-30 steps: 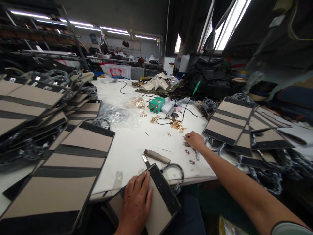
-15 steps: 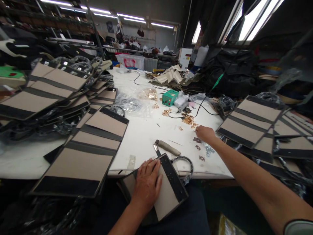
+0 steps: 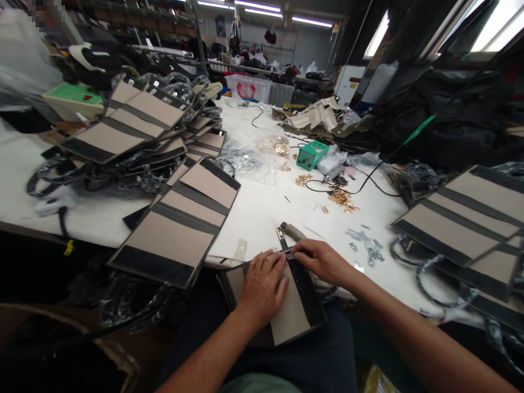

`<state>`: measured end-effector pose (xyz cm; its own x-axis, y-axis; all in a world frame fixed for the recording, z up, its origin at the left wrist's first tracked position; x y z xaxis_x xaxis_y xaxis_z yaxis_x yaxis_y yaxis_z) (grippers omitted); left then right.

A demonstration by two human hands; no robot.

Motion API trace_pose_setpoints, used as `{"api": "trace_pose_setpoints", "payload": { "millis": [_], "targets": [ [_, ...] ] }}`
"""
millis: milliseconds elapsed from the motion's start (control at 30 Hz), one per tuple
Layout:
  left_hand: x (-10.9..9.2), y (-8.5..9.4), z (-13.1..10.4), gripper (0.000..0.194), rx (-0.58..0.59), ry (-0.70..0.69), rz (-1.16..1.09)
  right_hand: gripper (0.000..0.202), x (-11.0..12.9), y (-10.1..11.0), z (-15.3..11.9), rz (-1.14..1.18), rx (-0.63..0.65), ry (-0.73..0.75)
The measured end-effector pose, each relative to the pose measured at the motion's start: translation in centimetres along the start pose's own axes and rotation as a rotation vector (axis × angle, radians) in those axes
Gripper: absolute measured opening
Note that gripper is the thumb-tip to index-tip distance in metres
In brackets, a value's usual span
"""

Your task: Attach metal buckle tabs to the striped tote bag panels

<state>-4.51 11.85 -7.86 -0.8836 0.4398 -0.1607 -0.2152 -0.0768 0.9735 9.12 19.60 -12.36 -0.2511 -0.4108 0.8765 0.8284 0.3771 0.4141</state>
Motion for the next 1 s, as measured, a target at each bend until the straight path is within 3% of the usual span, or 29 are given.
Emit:
{"api": "trace_pose_setpoints", "payload": {
  "millis": [167,367,600,833,1000],
  "targets": [
    [0.1,-0.1,-0.1,0.047,0.001,0.015,-0.036,0.013,-0.2,-0.8,1.0,-0.197,-0.005,0.043],
    [0.2,0.1,0.1,0.045,-0.023,0.044,-0.083,0.014,-0.1,-0.5,1.4,-0.252,0.031,-0.021],
    [0.3,0.0,0.2,0.046,-0.031,0.068,-0.101,0.014,0.1,-0.9,1.7,-0.357,0.016,0.054],
    [0.1,0.4,1.5,0.031,-0.106,0.117,-0.105,0.001,-0.8,-0.8,0.7,-0.486,-0.097,-0.103],
    [0.3,0.8,2.7,0.017,-0.164,0.151,-0.084,0.013,-1.1,-1.5,-0.6,-0.520,-0.181,0.016]
  ]
}}
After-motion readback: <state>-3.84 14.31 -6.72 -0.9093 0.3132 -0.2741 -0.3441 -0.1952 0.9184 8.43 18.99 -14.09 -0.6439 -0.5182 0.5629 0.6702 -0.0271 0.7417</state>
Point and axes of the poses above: each hand's wrist, its own z-axis towards the middle knuckle, its own y-axis out of the back of the hand, x = y × z, the point moved 7 cm from there along z, towards the middle knuckle, and after that the axes turned 14 degrees about -z, right-handed, at the moved point
